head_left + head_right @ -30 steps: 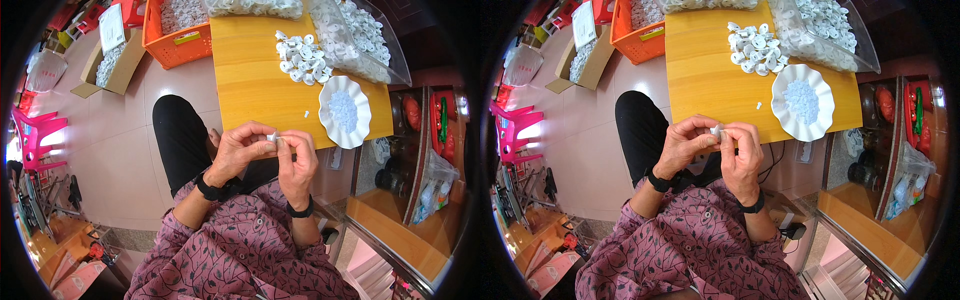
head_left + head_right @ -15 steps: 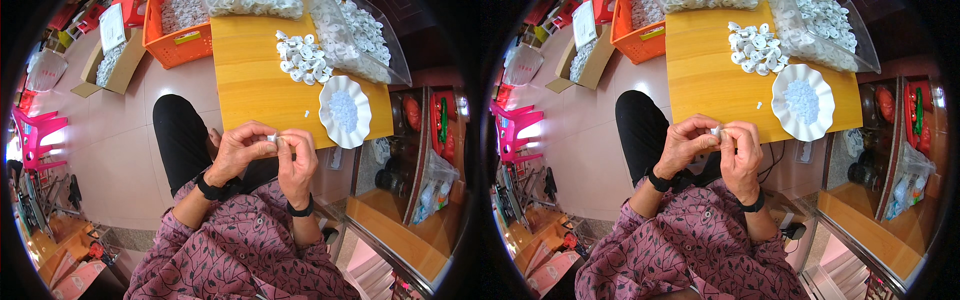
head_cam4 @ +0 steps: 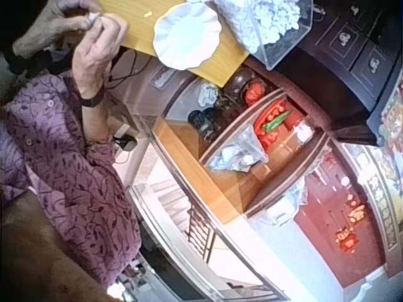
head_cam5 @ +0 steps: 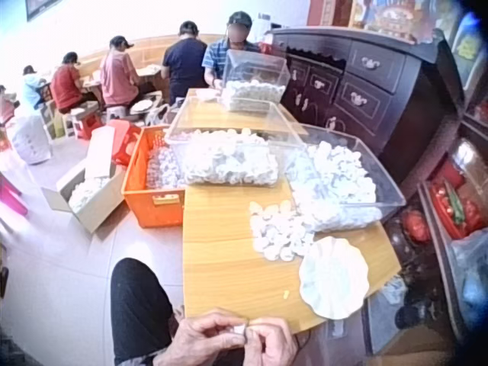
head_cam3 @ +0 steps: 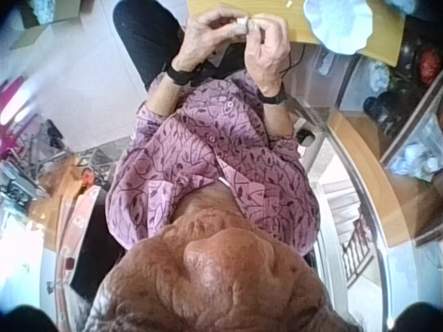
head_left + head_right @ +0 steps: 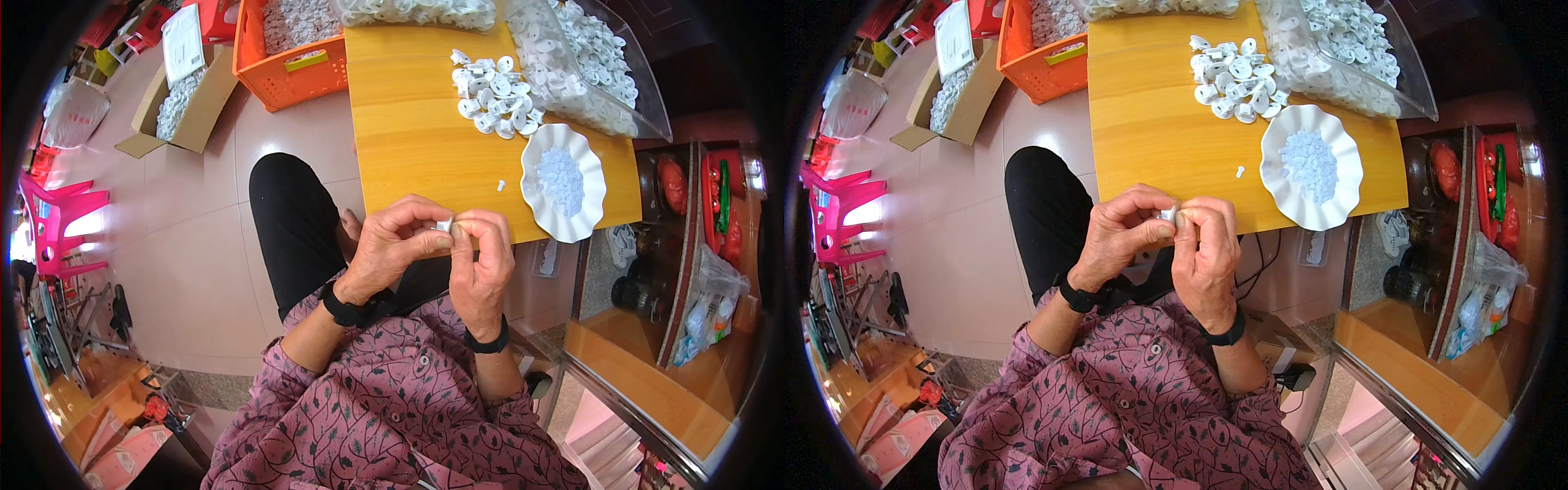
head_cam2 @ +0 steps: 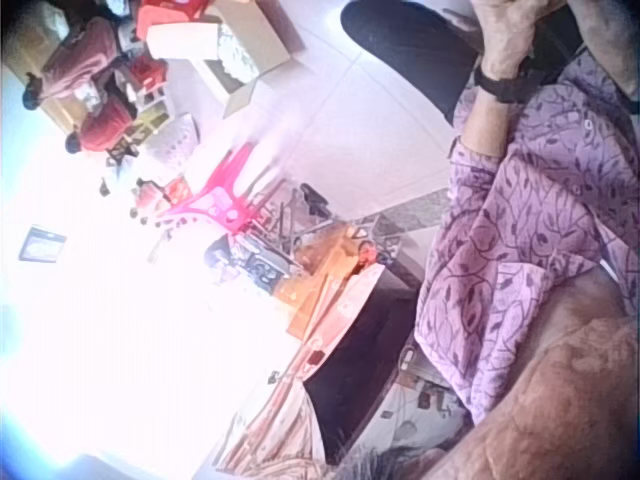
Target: Inspecting and handling small white plastic components at a workshop desk.
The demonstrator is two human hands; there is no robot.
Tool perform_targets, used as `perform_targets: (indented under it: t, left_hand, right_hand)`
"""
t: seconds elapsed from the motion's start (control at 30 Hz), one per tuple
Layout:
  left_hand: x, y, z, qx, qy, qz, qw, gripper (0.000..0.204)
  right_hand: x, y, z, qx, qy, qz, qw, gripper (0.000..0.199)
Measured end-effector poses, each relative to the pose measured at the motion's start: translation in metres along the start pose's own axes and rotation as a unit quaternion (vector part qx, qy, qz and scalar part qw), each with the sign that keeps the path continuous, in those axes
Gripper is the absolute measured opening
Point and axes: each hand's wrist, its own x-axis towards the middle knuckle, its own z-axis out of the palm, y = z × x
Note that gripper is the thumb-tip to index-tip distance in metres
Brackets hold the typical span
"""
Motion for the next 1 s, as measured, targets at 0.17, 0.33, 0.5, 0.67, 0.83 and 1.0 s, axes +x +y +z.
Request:
perform_targets:
  t: [0.17, 0.33, 0.5, 0.67, 0.83, 1.0]
  left_hand:
    - [0.0001, -0.0014, -0.0021, 0.043, -0.008, 0.023, 0.999, 0.025]
    - [0.0004, 0.0023, 0.0014, -0.058, -0.003, -0.042, 0.997, 0.027]
    - [0.0010, 0.0013, 0.0003, -0.068, 0.001, -0.045, 0.997, 0.026]
    - [-0.0003, -0.0002, -0.0003, -0.064, 0.001, -0.045, 0.997, 0.025]
    - [-0.0014, 0.0017, 0.0019, -0.047, 0.010, -0.041, 0.998, 0.024]
    - [0.0002, 0.0000, -0.0016, -0.052, -0.008, -0.025, 0.998, 0.025]
  right_hand:
    - [-0.0030, 0.0004, 0.0012, 0.025, 0.001, 0.023, 0.999, 0.004]
    - [-0.0079, 0.0062, 0.0026, 0.062, 0.017, 0.052, 0.997, 0.005]
    - [-0.0062, 0.0056, 0.0023, 0.075, 0.011, 0.065, 0.995, 0.005]
    - [-0.0052, 0.0024, 0.0018, 0.067, 0.002, 0.059, 0.996, 0.005]
    - [-0.0038, -0.0006, 0.0024, 0.035, -0.001, 0.034, 0.999, 0.004]
    - [-0.0030, 0.0037, 0.0006, 0.048, -0.012, 0.036, 0.998, 0.003]
